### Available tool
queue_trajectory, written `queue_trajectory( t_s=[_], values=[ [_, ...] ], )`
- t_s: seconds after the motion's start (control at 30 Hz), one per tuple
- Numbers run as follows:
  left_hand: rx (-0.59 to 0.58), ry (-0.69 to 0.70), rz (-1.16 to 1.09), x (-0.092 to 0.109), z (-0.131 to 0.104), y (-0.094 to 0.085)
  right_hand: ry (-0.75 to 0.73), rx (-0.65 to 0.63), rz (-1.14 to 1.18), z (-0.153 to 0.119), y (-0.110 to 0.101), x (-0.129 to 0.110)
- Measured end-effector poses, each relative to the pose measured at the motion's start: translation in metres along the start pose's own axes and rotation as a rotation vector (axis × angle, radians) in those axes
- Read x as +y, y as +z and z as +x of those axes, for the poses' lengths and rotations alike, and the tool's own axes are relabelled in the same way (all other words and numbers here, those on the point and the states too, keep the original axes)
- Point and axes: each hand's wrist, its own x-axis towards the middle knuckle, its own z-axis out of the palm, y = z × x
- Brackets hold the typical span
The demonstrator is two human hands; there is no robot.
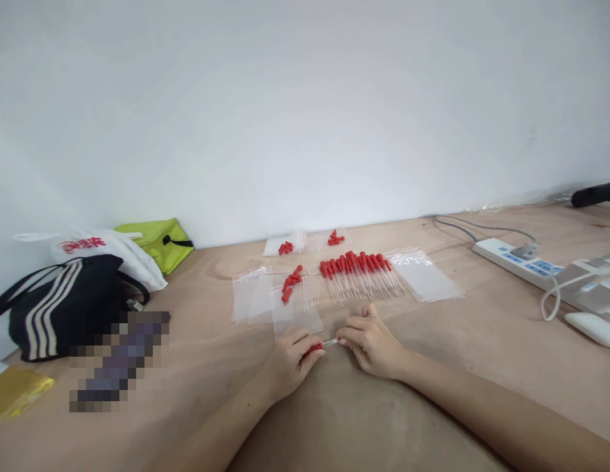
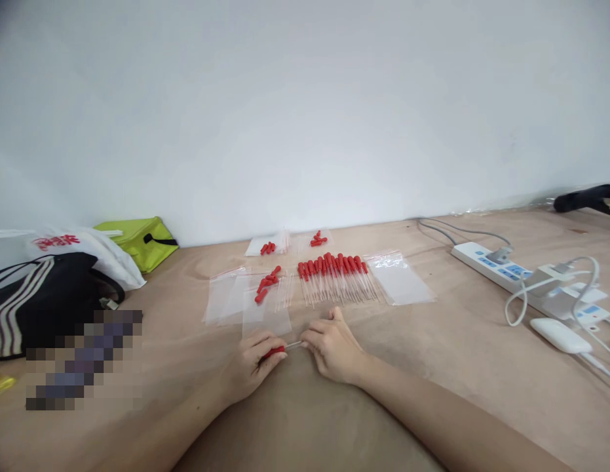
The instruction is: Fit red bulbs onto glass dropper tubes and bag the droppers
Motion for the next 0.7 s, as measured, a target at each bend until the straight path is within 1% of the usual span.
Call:
queue_trajectory(
  t_s=[0.23, 0.5, 0.6, 0.7],
  values=[
    [-0.040, -0.027, -0.046, 0.002, 0.000, 0.000, 0.027, -0.006, 0.025, 0.003, 0.001, -0.010],
    [-0.048, -0.016, -0.033, 0.004, 0.002, -0.002, 0.017, -0.023, 0.071, 0.006, 0.008, -0.011],
    [-0.022, -0.025, -0.008, 0.005, 0.004, -0.002, 0.014, -0.014, 0.056, 0.008, 0.006, -0.012],
    [0.046, -0.051, 0.014, 0.002, 0.005, -0.001, 0.036, 0.003, -0.044, 0.011, 0.000, -0.014]
  ],
)
